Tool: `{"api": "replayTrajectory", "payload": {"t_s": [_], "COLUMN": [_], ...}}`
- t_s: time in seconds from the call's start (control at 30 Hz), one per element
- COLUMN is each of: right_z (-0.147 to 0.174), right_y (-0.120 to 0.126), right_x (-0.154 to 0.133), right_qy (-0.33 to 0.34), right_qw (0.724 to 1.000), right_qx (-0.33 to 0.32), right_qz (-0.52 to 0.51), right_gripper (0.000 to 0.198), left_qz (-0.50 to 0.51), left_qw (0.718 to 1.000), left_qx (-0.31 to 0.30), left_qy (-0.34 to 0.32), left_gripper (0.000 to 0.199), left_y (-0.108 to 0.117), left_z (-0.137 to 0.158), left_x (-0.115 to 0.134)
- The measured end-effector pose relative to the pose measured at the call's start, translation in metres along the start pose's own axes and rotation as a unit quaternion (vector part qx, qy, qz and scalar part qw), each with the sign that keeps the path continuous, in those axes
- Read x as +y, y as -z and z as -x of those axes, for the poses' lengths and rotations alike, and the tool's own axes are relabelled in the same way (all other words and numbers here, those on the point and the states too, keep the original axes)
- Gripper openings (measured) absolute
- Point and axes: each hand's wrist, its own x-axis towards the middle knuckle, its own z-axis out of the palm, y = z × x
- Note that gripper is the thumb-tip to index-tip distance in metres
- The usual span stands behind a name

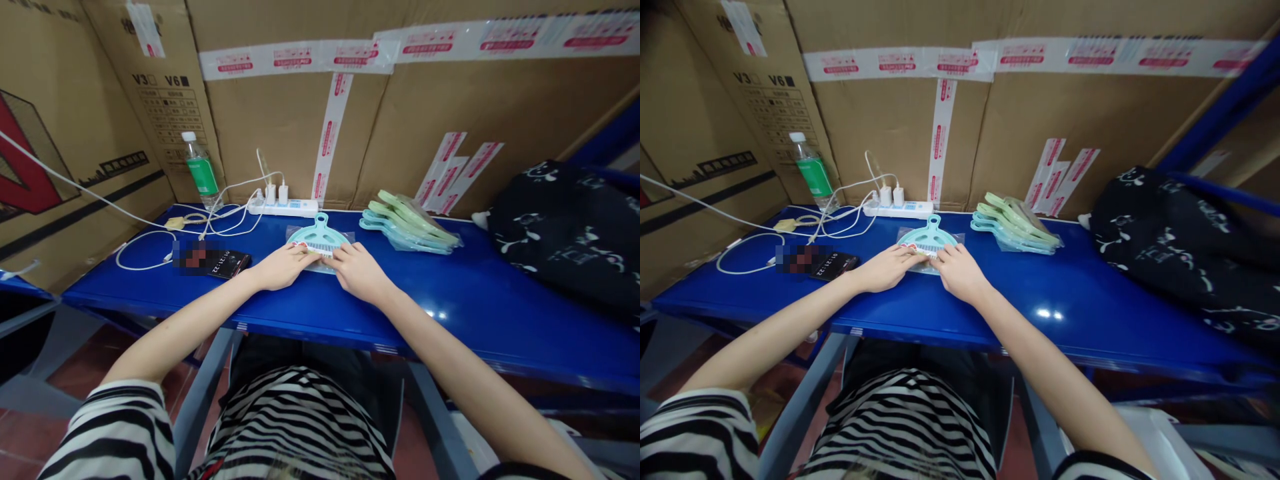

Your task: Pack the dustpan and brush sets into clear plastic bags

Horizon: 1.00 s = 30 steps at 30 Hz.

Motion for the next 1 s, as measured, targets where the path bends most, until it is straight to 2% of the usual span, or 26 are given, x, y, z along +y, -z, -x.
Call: {"api": "replayTrajectory", "payload": {"t_s": [0.3,0.6,0.8,0.9,1.0], "right_z": [0.008,0.016,0.015,0.011,0.009], "right_y": [0.006,0.005,0.010,0.017,0.021], "right_x": [0.011,0.027,0.025,0.018,0.014], "right_qy": [-0.063,-0.110,-0.159,-0.175,-0.182], "right_qw": [0.997,0.993,0.985,0.979,0.975], "right_qx": [-0.022,-0.019,-0.055,-0.090,-0.117], "right_qz": [-0.034,-0.039,-0.048,-0.053,-0.057], "right_gripper": [0.039,0.041,0.042,0.042,0.042], "left_qz": [-0.006,0.009,-0.052,-0.089,-0.099], "left_qw": [0.999,0.997,0.995,0.993,0.990], "left_qx": [-0.034,-0.027,-0.023,-0.038,-0.058], "left_qy": [0.025,0.072,0.079,0.069,0.087], "left_gripper": [0.043,0.045,0.036,0.033,0.033], "left_y": [0.013,0.023,0.024,0.025,0.026], "left_z": [0.006,0.019,0.014,0.011,0.009], "left_x": [-0.011,-0.033,-0.024,-0.014,-0.005]}}
